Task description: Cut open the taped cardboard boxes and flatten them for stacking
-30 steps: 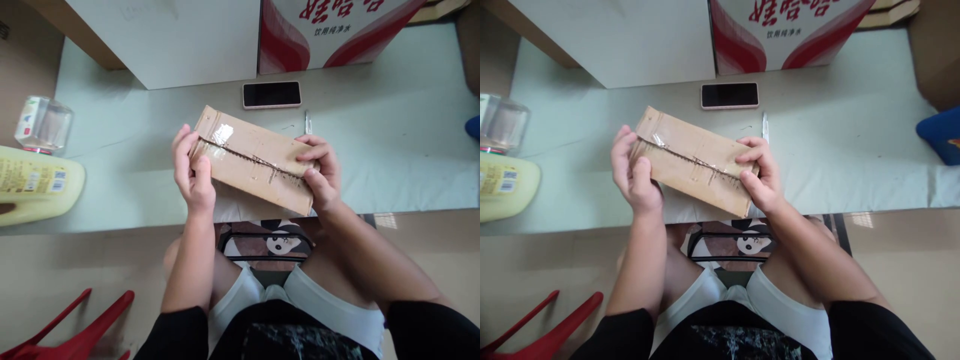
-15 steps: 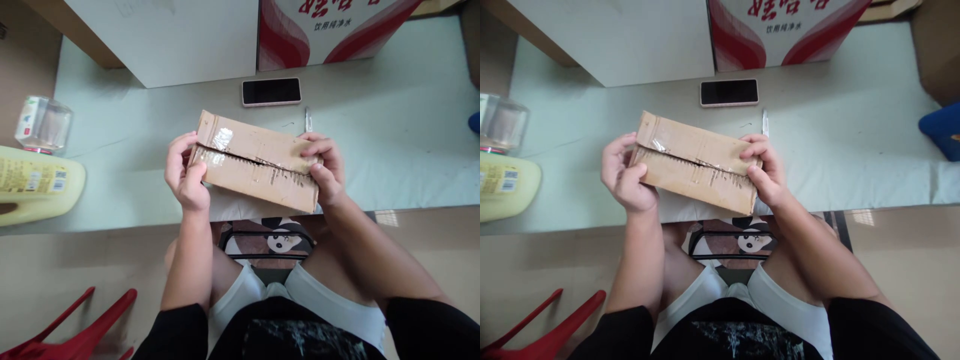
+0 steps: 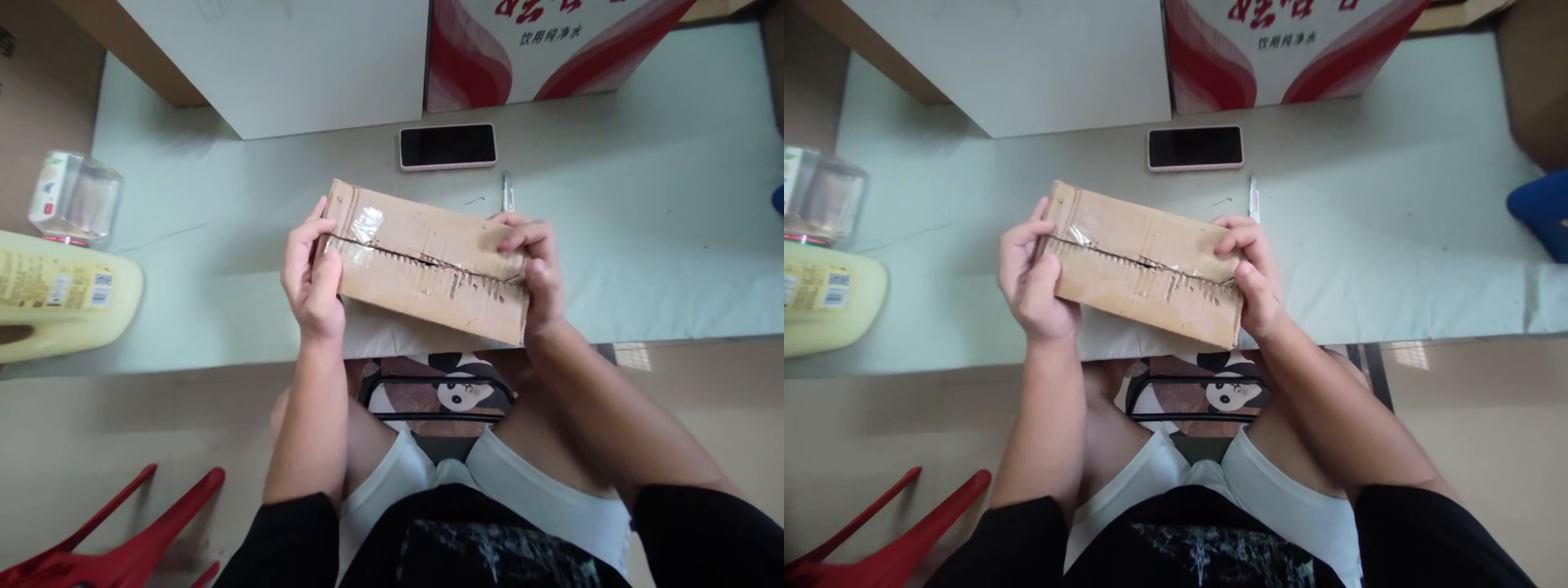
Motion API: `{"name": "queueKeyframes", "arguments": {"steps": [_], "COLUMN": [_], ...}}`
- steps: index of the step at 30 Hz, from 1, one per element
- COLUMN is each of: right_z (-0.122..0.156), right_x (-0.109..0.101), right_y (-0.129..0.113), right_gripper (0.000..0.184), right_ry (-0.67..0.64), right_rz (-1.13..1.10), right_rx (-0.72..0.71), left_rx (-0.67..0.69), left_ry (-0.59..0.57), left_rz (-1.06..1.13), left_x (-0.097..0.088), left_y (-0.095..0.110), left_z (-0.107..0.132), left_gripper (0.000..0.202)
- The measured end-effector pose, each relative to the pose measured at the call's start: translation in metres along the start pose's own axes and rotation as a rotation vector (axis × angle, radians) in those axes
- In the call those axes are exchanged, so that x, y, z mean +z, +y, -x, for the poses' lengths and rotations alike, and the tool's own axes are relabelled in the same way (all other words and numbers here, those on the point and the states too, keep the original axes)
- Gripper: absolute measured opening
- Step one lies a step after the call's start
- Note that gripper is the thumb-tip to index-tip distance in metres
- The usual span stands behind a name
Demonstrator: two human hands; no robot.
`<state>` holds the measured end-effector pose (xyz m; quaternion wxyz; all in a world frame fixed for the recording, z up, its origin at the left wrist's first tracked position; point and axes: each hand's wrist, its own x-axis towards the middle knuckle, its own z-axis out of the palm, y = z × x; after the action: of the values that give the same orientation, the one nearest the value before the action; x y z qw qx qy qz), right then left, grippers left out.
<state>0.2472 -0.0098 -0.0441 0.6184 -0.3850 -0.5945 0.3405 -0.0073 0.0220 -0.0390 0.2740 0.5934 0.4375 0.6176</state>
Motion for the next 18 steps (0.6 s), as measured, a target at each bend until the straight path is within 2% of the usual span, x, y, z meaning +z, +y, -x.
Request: {"name": "queueKeyframes", "arguments": {"steps": [7,13,18], "right_z": [0.000,-0.008,-0.014], "right_x": [0.005,-0.004,-0.014], "right_y": [0.008,0.009,0.019], "right_gripper": [0.035,0.031,0.045], "right_ry": [0.093,0.057,0.020], "right_rz": [-0.039,-0.041,0.054], "right_rx": [0.031,0.030,0.056], "left_rx": [0.031,0.020,-0.001], "left_ry": [0.038,0.049,0.066], "left_rz": [0.066,0.074,0.082], "left_x": [0.001,0.004,0.007], "left_y": [0.006,0.012,0.015], "left_z": [0.005,0.007,0.007], "left_gripper": [0.029,0.024,0.032]}}
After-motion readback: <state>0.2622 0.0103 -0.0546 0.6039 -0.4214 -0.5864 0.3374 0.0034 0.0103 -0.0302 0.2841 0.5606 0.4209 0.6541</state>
